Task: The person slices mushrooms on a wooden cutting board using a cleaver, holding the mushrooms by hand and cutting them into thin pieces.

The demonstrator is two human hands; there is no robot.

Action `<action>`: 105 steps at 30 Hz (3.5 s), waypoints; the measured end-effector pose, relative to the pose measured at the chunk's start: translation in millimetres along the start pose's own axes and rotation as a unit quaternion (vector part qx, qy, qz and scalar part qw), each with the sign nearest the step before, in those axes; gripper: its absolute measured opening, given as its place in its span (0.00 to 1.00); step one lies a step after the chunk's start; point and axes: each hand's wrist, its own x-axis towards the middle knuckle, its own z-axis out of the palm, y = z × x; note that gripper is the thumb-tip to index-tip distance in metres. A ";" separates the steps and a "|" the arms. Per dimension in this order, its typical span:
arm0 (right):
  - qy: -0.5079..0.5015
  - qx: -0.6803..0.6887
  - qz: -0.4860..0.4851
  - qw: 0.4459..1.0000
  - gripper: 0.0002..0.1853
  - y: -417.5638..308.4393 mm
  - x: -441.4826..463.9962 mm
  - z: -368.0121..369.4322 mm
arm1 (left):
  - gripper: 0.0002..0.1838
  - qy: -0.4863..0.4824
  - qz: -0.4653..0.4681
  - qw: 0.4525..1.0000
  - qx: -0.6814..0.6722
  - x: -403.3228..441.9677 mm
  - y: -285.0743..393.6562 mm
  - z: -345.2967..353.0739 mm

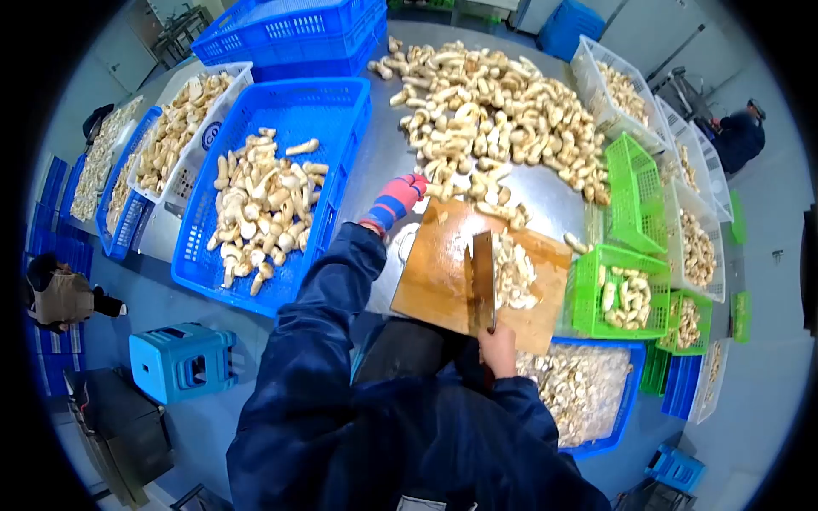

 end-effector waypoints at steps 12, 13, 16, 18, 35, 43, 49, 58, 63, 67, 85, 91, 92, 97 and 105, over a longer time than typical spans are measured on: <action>-0.091 0.091 0.057 0.990 0.07 -16.1 -15.0 5.8 | 0.25 -0.244 -0.127 0.953 0.126 -55.6 -1.3 59.7; -0.091 0.096 0.064 0.989 0.06 -14.7 -15.4 6.2 | 0.30 -0.198 -0.138 0.970 0.020 -63.4 -0.9 58.9; -0.089 0.098 0.072 0.989 0.06 -13.5 -15.0 6.3 | 0.35 -0.104 0.032 0.978 0.178 -103.9 -14.9 70.5; -0.086 0.096 0.072 0.989 0.06 -12.4 -14.2 6.3 | 0.35 -0.076 0.069 0.968 0.230 -135.7 -17.1 81.7; -0.112 -0.064 -0.006 0.992 0.09 -31.3 11.8 -3.1 | 0.35 -0.036 0.085 0.955 0.283 -155.6 -29.1 100.6; -0.142 -0.021 0.009 0.990 0.10 -27.8 -17.6 1.7 | 0.30 0.036 -0.050 0.998 -0.012 -187.7 -70.1 115.0; -0.078 -0.097 -0.099 0.987 0.11 -15.5 -28.9 4.4 | 0.26 0.001 -0.101 0.983 -0.155 -192.6 -64.3 126.3; -0.070 -0.113 -0.110 0.985 0.12 -39.6 -65.4 -26.3 | 0.32 0.019 -0.160 0.987 0.023 -178.4 -41.1 132.3; -0.093 -0.152 -0.089 0.980 0.14 -39.9 -77.5 -31.1 | 0.31 0.012 -0.159 0.985 0.070 -177.0 -22.1 126.6; -0.058 -0.128 -0.134 0.981 0.11 -27.0 -47.8 -3.6 | 0.28 0.009 -0.142 0.985 0.098 -178.3 -20.8 125.4; -0.103 -0.177 -0.078 0.976 0.12 -33.2 -62.2 -20.4 | 0.32 0.019 -0.149 0.987 0.048 -179.3 -24.1 124.6; -0.118 -0.155 -0.034 0.980 0.08 -22.4 -3.5 17.2 | 0.26 -0.043 -0.147 0.988 -0.004 -174.8 -50.5 122.2; -0.125 -0.050 0.018 0.991 0.07 -28.3 -2.4 10.0 | 0.26 -0.072 -0.158 0.983 -0.050 -172.4 -62.8 121.0; -0.052 0.030 0.084 0.995 0.06 -0.8 -3.0 -21.1 | 0.33 -0.042 -0.196 0.980 -0.004 -175.4 -38.3 90.0; 0.076 0.008 -0.021 0.997 0.08 52.9 -12.5 0.2 | 0.24 0.053 0.048 0.962 0.263 -119.3 -19.1 130.4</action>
